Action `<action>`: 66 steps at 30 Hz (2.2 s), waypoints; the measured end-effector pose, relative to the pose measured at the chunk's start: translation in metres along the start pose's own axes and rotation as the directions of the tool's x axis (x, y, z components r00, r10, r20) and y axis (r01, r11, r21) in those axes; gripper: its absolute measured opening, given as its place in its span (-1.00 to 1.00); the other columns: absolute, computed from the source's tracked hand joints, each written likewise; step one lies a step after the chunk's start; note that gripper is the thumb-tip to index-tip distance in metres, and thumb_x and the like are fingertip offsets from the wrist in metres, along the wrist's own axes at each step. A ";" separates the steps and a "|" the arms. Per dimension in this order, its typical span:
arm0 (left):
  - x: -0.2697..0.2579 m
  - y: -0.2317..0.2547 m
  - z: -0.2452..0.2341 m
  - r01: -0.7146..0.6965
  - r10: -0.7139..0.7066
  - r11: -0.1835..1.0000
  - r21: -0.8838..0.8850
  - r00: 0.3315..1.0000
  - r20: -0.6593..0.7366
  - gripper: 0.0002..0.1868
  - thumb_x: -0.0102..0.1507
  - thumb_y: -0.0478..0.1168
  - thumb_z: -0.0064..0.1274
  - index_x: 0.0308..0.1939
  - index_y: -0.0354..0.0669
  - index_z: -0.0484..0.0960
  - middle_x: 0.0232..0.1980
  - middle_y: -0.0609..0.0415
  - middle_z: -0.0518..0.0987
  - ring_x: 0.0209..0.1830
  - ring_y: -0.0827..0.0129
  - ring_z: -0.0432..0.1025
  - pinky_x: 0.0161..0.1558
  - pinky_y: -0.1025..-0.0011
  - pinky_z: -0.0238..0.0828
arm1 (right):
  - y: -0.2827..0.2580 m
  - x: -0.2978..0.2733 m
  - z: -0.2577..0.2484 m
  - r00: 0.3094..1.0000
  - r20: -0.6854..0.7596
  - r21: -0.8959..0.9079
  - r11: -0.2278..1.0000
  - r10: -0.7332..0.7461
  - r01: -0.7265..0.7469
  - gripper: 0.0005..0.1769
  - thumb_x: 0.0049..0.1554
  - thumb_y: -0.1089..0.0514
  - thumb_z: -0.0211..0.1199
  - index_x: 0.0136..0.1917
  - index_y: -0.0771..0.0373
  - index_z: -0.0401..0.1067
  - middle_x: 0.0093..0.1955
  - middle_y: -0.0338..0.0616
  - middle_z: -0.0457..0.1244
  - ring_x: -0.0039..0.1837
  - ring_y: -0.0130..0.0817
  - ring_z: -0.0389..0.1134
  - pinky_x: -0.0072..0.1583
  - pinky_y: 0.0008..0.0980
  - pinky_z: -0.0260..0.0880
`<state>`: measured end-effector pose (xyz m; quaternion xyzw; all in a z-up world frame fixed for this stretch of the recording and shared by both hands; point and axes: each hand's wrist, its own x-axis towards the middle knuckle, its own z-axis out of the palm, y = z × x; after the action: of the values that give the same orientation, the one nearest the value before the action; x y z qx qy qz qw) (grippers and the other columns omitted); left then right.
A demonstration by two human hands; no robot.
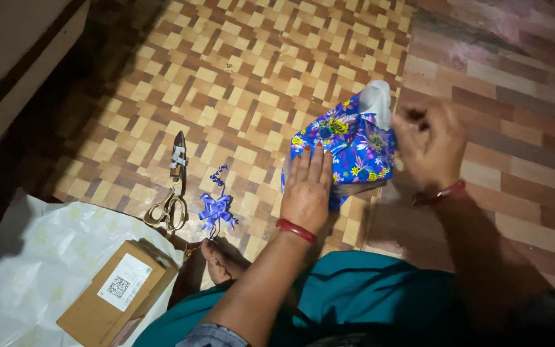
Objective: The person wraps a rectangular box with blue floral wrapping paper. They fold the paper around the box, crease the edges, and secure the folds with tape. The person smooths the paper and adjusts the corners to complete the wrapping.
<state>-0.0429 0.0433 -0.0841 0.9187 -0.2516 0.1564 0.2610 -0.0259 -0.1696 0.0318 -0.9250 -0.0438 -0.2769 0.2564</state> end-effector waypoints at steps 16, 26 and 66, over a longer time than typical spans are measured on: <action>0.003 0.006 -0.006 0.030 -0.031 0.999 -0.045 0.999 -0.020 -0.43 0.33 -0.26 -0.17 0.43 -0.42 0.32 0.55 -0.23 0.23 0.57 -0.13 0.11 0.55 0.03 -0.06 | -0.015 0.111 0.029 0.709 0.593 -0.164 0.805 -0.381 0.570 -0.67 -0.08 0.09 0.48 0.01 0.01 0.65 0.36 -0.30 0.35 0.57 -0.19 0.13 0.56 -0.03 -0.01; 0.003 0.009 -0.011 0.016 -0.018 0.999 0.051 0.999 0.037 -0.39 0.29 -0.25 -0.16 0.43 -0.44 0.32 0.55 -0.26 0.23 0.54 -0.14 0.12 0.52 0.05 -0.03 | -0.017 0.116 0.017 0.817 0.421 -0.334 0.770 -0.395 0.544 -0.85 0.06 0.06 0.52 -0.09 0.04 0.64 0.25 -0.36 0.39 0.53 -0.24 0.21 0.54 0.00 0.02; 0.001 0.005 0.003 0.082 -0.073 0.994 -0.078 0.991 0.108 -0.43 0.22 -0.27 -0.12 0.32 -0.43 0.46 0.50 -0.22 0.28 0.60 -0.08 0.03 0.56 0.06 -0.14 | -0.042 -0.033 0.073 0.731 0.612 0.227 0.952 -0.302 0.203 -0.16 0.18 0.02 0.08 0.63 0.36 -0.03 0.67 0.22 -0.06 0.71 0.08 -0.13 0.63 -0.05 -0.20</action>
<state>-0.0446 0.0379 -0.0839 0.9232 -0.2353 0.0873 0.2911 -0.0274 -0.0948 -0.0192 -0.9277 -0.2740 0.0266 0.2523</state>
